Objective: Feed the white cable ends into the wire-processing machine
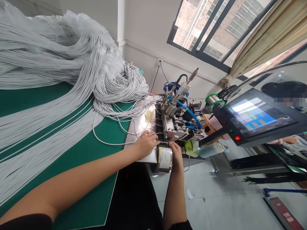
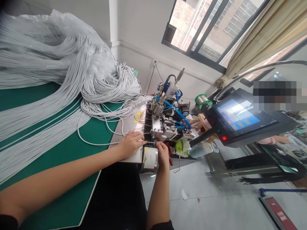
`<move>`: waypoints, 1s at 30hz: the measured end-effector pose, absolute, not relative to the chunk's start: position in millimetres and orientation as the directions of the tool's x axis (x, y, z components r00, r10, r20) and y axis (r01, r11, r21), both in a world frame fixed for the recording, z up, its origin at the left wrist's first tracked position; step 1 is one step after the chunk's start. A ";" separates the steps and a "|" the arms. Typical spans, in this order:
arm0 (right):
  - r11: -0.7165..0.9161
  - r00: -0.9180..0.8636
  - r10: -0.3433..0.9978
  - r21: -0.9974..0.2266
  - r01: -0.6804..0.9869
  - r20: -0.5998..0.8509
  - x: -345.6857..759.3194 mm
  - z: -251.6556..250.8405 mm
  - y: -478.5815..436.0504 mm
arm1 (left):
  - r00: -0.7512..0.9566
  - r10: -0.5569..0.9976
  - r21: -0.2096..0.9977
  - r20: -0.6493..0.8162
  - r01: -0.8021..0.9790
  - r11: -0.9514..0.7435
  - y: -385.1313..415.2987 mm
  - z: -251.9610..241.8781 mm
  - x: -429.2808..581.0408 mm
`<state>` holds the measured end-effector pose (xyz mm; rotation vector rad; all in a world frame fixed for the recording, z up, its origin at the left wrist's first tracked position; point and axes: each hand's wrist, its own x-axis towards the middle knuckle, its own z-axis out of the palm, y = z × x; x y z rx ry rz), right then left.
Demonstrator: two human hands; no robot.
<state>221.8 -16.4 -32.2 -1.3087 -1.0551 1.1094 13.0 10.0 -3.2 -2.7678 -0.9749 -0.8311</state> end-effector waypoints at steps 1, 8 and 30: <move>-0.037 0.187 0.982 -0.999 -0.009 -0.038 223.3 -32.7 -19.5 | 0.647 0.550 0.088 0.528 0.602 -0.793 9.8 -2.9 12.7; -0.048 0.295 0.955 -0.987 0.153 0.000 247.2 -32.4 -52.1 | 0.646 0.547 0.087 0.532 0.601 -0.795 8.0 -1.0 12.6; 0.207 0.249 0.843 -0.714 0.669 0.478 201.2 20.8 -88.8 | 0.558 0.666 0.101 0.495 0.724 -0.682 3.4 5.1 12.2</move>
